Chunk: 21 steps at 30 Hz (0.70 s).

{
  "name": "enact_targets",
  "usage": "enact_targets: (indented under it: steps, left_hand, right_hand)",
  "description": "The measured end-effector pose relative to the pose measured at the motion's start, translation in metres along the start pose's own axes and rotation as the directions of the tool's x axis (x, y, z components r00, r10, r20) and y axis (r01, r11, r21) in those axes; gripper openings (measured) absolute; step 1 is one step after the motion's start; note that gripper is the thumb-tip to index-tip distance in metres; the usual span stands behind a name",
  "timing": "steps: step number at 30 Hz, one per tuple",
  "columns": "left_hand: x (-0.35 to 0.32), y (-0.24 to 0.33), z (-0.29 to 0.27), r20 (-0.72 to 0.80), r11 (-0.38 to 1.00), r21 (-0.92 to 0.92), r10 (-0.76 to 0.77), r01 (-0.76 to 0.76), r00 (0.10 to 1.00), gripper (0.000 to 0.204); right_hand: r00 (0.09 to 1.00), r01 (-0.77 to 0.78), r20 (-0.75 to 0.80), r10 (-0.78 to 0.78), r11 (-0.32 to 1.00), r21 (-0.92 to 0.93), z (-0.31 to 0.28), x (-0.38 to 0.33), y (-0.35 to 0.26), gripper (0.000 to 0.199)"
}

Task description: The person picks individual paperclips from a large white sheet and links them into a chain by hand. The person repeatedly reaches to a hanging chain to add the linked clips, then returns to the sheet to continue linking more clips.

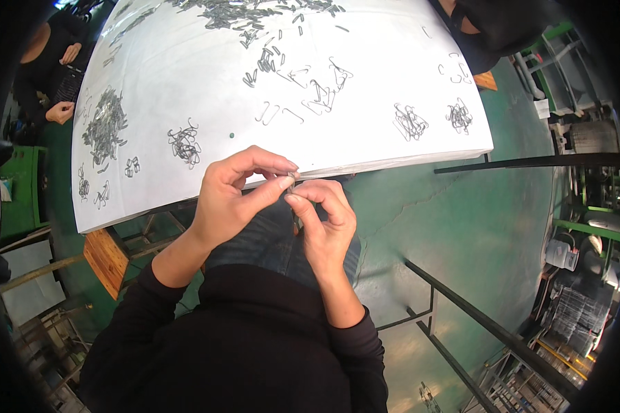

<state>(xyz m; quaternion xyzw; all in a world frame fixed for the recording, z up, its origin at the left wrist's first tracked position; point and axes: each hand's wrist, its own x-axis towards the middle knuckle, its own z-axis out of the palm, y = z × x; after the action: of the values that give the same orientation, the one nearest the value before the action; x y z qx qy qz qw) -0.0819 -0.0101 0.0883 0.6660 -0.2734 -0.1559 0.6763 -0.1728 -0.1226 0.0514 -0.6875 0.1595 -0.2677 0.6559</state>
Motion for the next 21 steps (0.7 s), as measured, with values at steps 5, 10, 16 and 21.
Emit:
enact_targets:
  steps: [5,10,16,21]
  left_hand:
    - [-0.005,-0.002,-0.001,0.002,0.99,0.093,0.108,-0.107,0.994,0.016]
    - [-0.011,-0.006,-0.004,-0.01,0.978,0.153,0.144,-0.141,0.989,0.018]
    - [-0.016,-0.009,0.0,-0.049,0.982,0.098,0.166,-0.161,0.985,0.02]
    - [-0.021,-0.011,0.0,-0.076,0.985,0.079,0.159,-0.153,0.984,0.023]
  right_hand:
    - [0.999,0.012,0.041,-0.012,1.0,0.011,-0.003,0.001,0.01,0.011]
    - [0.99,-0.113,0.069,0.126,0.979,-0.172,-0.019,0.043,0.026,0.016]
    - [0.955,0.155,0.283,0.094,0.652,-0.742,0.03,0.169,0.069,0.015]
    - [0.883,0.298,0.369,0.291,0.259,-0.919,0.067,0.205,0.08,0.02]
